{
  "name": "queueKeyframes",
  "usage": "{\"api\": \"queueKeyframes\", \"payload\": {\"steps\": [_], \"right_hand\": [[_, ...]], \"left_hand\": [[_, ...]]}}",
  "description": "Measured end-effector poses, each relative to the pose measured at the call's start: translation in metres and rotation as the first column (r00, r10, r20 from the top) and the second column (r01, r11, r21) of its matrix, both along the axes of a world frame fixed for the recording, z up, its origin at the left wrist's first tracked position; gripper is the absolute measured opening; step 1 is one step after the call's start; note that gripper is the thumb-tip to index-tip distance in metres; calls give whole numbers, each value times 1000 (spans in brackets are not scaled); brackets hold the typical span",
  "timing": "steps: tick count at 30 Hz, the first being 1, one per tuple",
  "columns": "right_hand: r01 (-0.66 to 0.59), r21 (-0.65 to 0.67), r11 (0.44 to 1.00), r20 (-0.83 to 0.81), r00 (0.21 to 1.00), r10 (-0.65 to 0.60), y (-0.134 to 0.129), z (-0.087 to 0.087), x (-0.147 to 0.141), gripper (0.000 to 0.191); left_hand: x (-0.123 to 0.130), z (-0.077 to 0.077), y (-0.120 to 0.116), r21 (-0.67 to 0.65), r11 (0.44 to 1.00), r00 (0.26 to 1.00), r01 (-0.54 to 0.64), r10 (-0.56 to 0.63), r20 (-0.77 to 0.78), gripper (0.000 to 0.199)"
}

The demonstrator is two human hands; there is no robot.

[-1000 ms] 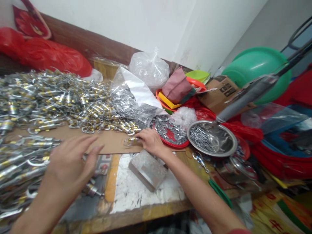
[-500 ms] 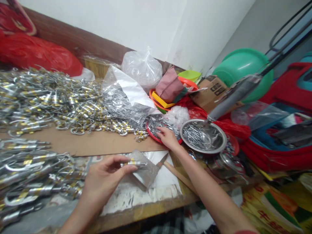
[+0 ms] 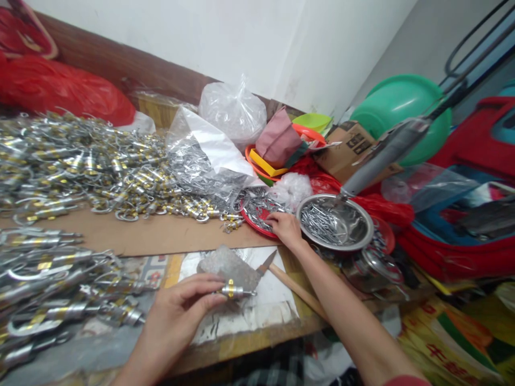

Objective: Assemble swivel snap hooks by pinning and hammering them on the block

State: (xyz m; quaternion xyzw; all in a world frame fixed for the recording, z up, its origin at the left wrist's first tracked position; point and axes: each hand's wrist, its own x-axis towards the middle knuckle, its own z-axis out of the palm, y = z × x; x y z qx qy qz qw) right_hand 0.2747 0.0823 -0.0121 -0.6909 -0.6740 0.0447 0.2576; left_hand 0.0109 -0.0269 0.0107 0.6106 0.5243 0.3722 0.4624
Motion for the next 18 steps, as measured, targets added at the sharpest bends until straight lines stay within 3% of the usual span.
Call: {"api": "queueKeyframes", "payload": {"steps": [4,8,11,13,15,18], "right_hand": [[31,118,992,-167,986,-11,-8,2,0,16],[28,154,988,-372,928,32,-24,6,-28,24],[-98,120,988,-540,829,148,-54,9,-65,25],[-239,110,965,-702,668,246,-78,11,-88,24],[-332,148,932,-751,575,324,-99,13,-103,24],[-401,253,880,-647,606,462,-117,15,-111,30]], "left_hand": [[-1,-6,-2,92,995,999,42,-41,-12,10],[-2,-10,-1,152,988,1000,16,-12,-28,8],[-2,-12,-1,122,991,998,-59,62,-23,10],[-2,-12,-2,92,992,995,-89,92,-31,17],[-3,-13,-2,65,992,993,-108,111,-43,27],[-3,-13,-3,57,991,992,-118,121,-46,31]]}}
